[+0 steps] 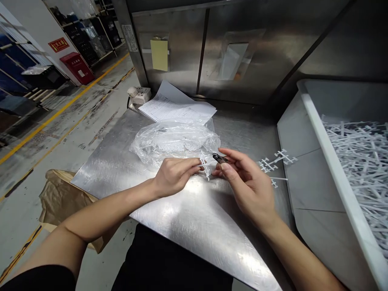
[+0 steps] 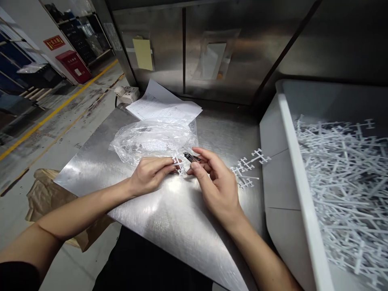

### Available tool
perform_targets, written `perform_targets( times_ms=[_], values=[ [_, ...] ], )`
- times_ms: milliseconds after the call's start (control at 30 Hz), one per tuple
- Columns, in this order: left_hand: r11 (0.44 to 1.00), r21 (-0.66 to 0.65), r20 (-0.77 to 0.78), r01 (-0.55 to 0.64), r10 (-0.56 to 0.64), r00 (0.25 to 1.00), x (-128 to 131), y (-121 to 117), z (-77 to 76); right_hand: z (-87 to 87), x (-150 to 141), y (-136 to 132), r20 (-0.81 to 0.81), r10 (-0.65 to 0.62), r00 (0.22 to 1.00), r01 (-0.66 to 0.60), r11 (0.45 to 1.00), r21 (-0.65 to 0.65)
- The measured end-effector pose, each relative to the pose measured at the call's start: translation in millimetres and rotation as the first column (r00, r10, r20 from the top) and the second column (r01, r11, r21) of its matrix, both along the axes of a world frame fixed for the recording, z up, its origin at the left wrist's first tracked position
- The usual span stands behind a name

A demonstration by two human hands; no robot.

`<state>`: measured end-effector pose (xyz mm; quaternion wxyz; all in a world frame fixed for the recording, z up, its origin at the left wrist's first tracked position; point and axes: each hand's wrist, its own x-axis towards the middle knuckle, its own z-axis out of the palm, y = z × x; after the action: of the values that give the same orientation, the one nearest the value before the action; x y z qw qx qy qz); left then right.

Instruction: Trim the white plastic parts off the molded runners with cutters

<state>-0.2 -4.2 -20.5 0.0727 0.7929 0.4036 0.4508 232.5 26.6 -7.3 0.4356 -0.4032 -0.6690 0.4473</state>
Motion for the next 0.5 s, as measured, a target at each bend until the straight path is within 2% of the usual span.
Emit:
perform_targets(
  times_ms=[200,500],
  values=[
    [0.999,-0.018,-0.077,0.027,-0.028,0.997,2.9,-3.1,0.0,6.3,-1.0,-1.8,0.164,-0.014,0.986,-0.026,0.969,0.245],
    [1.0,-0.007,-0.087,0.029,-0.029,0.996,3.9,-5.1,-1.2,11.9,-0.9,-5.3,0.193,-0.007,0.981,-0.045,0.963,0.266]
  ],
)
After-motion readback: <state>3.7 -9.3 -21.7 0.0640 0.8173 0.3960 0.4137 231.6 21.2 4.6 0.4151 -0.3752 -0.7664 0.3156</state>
